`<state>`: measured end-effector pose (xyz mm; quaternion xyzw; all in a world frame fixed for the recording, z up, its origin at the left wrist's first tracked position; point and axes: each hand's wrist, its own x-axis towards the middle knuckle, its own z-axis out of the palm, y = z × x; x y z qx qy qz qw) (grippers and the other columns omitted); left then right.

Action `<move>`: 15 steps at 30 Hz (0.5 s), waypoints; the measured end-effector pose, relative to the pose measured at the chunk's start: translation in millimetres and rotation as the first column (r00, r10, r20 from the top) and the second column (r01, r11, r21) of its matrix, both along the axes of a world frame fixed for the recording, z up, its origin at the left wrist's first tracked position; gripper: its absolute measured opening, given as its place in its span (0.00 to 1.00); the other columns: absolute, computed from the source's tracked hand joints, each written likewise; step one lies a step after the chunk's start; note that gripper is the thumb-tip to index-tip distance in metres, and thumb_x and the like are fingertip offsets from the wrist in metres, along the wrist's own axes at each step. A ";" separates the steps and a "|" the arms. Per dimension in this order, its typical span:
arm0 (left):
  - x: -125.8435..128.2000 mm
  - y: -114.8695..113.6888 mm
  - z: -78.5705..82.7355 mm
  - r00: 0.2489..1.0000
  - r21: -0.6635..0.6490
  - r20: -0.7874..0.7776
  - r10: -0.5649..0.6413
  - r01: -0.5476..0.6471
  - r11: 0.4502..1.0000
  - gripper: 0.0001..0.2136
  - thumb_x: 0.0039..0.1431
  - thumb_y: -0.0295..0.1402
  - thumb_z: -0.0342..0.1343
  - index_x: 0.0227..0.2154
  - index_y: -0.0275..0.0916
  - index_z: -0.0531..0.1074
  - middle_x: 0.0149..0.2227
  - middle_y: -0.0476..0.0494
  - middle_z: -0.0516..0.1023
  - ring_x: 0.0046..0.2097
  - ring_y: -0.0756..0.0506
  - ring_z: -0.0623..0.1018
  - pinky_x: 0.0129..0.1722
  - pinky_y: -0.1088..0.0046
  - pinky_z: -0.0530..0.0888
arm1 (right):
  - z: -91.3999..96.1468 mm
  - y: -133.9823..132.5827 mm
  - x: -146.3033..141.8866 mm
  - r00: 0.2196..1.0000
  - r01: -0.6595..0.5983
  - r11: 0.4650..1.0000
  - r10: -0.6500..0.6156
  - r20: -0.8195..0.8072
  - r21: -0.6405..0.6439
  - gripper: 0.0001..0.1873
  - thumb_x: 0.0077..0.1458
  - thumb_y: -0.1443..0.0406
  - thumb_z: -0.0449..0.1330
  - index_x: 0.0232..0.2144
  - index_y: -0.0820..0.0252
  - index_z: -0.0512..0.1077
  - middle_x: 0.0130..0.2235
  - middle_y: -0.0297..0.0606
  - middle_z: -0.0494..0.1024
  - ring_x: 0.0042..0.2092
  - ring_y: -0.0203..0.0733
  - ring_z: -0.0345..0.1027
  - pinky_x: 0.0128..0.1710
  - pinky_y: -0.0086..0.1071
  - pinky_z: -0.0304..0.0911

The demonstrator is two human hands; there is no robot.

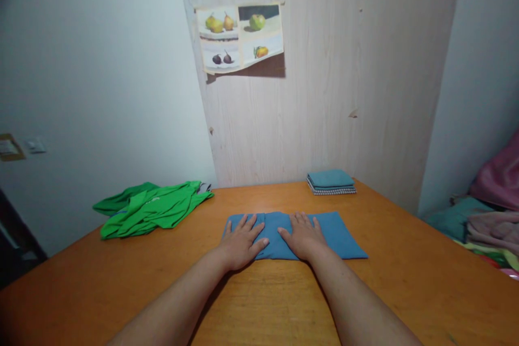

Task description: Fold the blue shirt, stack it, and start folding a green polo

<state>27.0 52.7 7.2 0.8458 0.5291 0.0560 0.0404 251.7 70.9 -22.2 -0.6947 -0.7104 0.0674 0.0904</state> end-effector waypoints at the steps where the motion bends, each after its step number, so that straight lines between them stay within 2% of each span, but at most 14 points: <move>1: 0.0 -0.6 0.4 1.000 -0.006 0.003 0.004 -0.004 1.000 0.35 0.63 0.62 0.31 0.67 0.54 0.56 0.73 0.45 0.45 0.72 0.31 0.43 0.63 0.31 0.39 | 0.3 -0.3 0.4 1.000 0.000 1.000 0.000 0.002 -0.001 0.45 0.62 0.41 0.39 0.70 0.65 0.49 0.71 0.46 0.49 0.72 0.52 0.35 0.68 0.53 0.29; 9: 0.2 -3.7 2.1 1.000 -0.015 0.015 0.015 -0.015 1.000 0.38 0.61 0.65 0.32 0.67 0.52 0.56 0.73 0.43 0.44 0.72 0.30 0.42 0.62 0.29 0.39 | 2.2 -1.3 10.2 0.999 0.027 0.999 -0.026 0.028 -0.027 0.44 0.62 0.40 0.37 0.70 0.58 0.49 0.72 0.43 0.47 0.72 0.53 0.34 0.68 0.56 0.28; 15: -0.3 -3.5 0.3 1.000 0.004 0.016 0.003 -0.003 1.000 0.37 0.61 0.64 0.34 0.67 0.52 0.56 0.72 0.43 0.44 0.72 0.30 0.42 0.63 0.31 0.39 | 1.7 1.6 17.7 0.997 0.069 0.997 -0.067 0.050 -0.041 0.46 0.61 0.39 0.35 0.71 0.61 0.46 0.72 0.45 0.47 0.72 0.51 0.33 0.68 0.54 0.28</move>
